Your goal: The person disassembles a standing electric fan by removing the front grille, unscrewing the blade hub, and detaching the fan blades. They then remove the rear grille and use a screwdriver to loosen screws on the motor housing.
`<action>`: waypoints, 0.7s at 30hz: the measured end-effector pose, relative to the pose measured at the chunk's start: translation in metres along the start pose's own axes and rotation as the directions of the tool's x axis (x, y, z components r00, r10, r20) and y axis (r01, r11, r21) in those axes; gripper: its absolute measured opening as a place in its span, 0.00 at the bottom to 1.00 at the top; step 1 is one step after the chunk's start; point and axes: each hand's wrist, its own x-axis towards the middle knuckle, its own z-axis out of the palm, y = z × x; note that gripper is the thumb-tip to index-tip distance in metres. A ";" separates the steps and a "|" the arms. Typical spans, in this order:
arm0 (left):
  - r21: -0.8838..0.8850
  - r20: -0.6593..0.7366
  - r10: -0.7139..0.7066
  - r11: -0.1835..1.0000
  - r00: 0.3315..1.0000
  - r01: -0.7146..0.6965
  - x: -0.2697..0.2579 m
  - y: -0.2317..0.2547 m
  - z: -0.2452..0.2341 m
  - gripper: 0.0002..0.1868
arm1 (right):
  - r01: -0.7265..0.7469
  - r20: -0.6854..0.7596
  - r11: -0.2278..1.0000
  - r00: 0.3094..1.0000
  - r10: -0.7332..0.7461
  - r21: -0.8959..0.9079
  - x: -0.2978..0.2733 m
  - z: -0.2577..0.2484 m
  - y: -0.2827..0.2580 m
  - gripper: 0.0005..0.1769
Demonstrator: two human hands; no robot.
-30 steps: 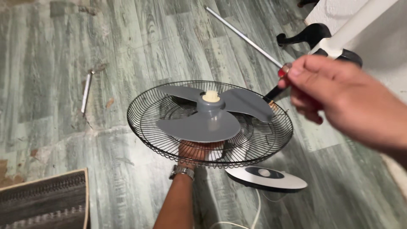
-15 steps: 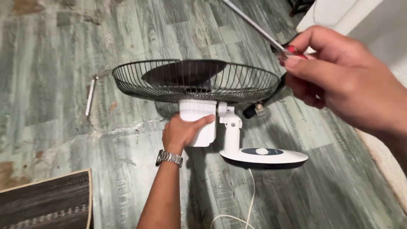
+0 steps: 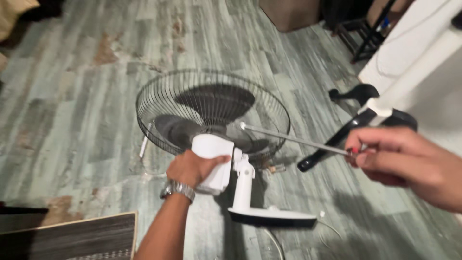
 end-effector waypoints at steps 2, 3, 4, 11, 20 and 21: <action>0.018 0.017 -0.014 1.000 1.000 0.014 -0.004 -0.005 0.000 0.55 | -0.042 0.029 0.999 0.999 0.043 -0.034 0.005 0.003 -0.001 0.09; 0.030 0.024 -0.032 0.999 0.999 0.031 -0.006 -0.007 0.003 0.56 | -0.039 0.047 0.996 0.998 0.043 -0.082 0.007 0.006 -0.001 0.09; 0.039 0.034 -0.050 0.998 0.998 0.049 -0.008 -0.007 0.008 0.57 | -0.037 0.064 0.990 0.997 0.046 -0.133 0.008 0.007 -0.002 0.10; 0.070 0.010 0.124 0.990 0.992 -0.125 -0.013 -0.028 0.025 0.62 | -0.189 0.081 0.735 0.946 0.315 -0.651 0.020 0.030 -0.010 0.12; -0.073 0.016 0.194 0.979 0.981 -0.192 -0.002 -0.095 0.067 0.71 | -0.123 0.433 0.940 0.863 0.259 -0.317 0.031 -0.007 0.021 0.07; -0.070 0.058 0.182 0.982 0.982 -0.177 -0.001 -0.103 0.069 0.74 | -0.227 0.307 0.932 0.899 0.312 -0.284 0.033 -0.015 0.025 0.09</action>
